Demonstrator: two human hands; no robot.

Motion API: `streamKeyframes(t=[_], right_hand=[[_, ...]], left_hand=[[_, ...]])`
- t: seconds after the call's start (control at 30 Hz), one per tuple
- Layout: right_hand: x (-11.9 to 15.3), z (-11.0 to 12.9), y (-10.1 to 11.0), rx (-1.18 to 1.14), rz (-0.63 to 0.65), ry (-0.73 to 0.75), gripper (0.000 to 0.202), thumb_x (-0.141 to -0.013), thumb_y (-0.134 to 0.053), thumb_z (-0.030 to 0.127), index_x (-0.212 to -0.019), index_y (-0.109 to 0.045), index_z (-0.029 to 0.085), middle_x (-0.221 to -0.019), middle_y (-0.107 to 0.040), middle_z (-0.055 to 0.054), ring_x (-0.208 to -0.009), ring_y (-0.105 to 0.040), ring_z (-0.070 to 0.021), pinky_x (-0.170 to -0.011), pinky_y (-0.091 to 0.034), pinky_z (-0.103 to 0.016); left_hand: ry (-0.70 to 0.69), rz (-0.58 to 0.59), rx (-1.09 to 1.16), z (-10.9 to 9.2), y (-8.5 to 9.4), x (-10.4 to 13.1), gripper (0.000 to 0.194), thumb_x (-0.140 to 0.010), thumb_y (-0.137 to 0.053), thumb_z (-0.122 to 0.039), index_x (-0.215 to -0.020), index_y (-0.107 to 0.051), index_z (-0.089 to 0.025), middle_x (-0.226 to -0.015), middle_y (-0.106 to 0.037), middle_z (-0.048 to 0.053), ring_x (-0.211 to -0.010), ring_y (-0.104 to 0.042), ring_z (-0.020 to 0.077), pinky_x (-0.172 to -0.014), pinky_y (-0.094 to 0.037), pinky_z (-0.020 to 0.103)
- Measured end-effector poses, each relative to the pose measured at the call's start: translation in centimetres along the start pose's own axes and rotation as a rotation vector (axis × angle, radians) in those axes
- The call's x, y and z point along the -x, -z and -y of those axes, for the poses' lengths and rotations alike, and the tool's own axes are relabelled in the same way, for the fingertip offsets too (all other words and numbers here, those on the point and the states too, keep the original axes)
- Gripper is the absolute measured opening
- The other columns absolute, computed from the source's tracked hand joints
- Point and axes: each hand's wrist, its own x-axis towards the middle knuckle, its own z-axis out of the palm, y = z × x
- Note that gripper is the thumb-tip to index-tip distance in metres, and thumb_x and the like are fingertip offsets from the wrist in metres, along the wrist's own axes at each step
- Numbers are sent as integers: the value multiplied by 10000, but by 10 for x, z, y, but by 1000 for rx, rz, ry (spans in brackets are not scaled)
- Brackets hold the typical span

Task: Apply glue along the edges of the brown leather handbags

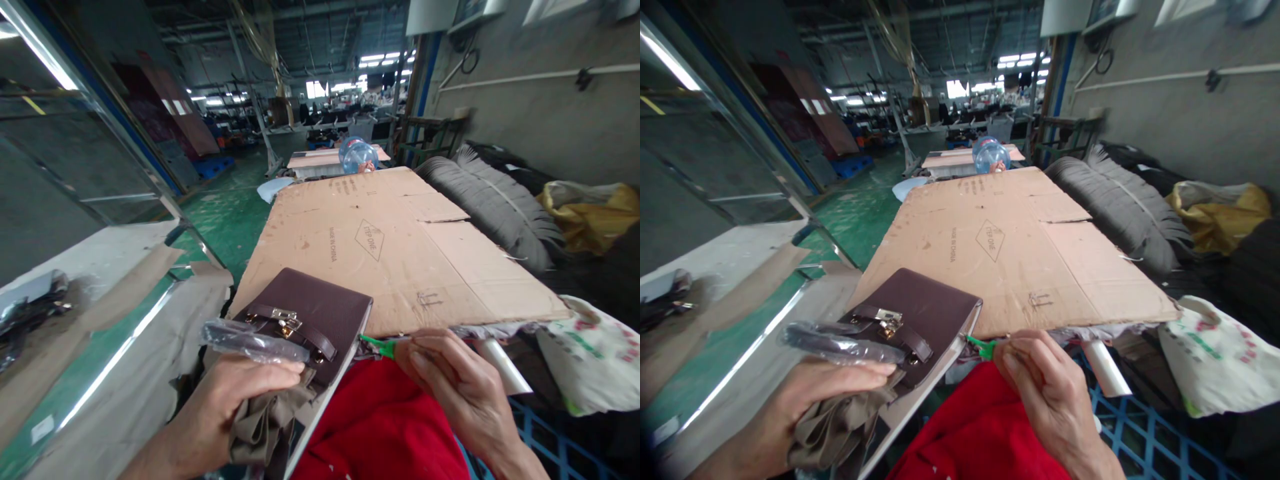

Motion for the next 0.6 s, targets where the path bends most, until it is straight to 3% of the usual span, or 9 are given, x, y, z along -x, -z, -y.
streamKeyframes(t=[0.23, 0.33, 0.47, 0.6], right_hand=[[-1, -1, 0, -42, 70, -40, 94, -1069, -555, 249, -1060, -649, 253, -1016, -685, -18, -901, -663, -167, -767, -510, -263], [-1, -3, 3, -36, 25, -65, 106, -1065, -564, 277, -1048, -663, 242, -1008, -693, -27, -885, -671, -175, -764, -523, -267], [2, -8, 5, -89, 81, -194, 195, -1065, -560, 368, -1028, -675, 215, -903, -706, -46, -802, -683, -194, -697, -563, -271], [6, -12, 3, -96, 7, -201, 229, -1036, -610, 410, -1026, -709, 204, -906, -724, -68, -815, -710, -218, -678, -602, -274]], left_hand=[[-5, 6, 5, 2, -2, 1, 364, -846, -783, -334, -1194, -732, -237, -1217, -778, 82, -1076, -763, 242, -990, -598, 281], [-35, -8, 4, 3, -1, 1, 432, -819, -806, -338, -1233, -709, -260, -1230, -774, 73, -1076, -763, 243, -989, -597, 275], [-33, -21, 17, 1, -1, -1, 385, -832, -794, -305, -1205, -715, -248, -1204, -785, 72, -1063, -767, 230, -990, -590, 256], [-8, -10, 29, -1, -1, -2, 337, -848, -774, -288, -1173, -739, -210, -1186, -788, 99, -1059, -769, 236, -969, -602, 264]])
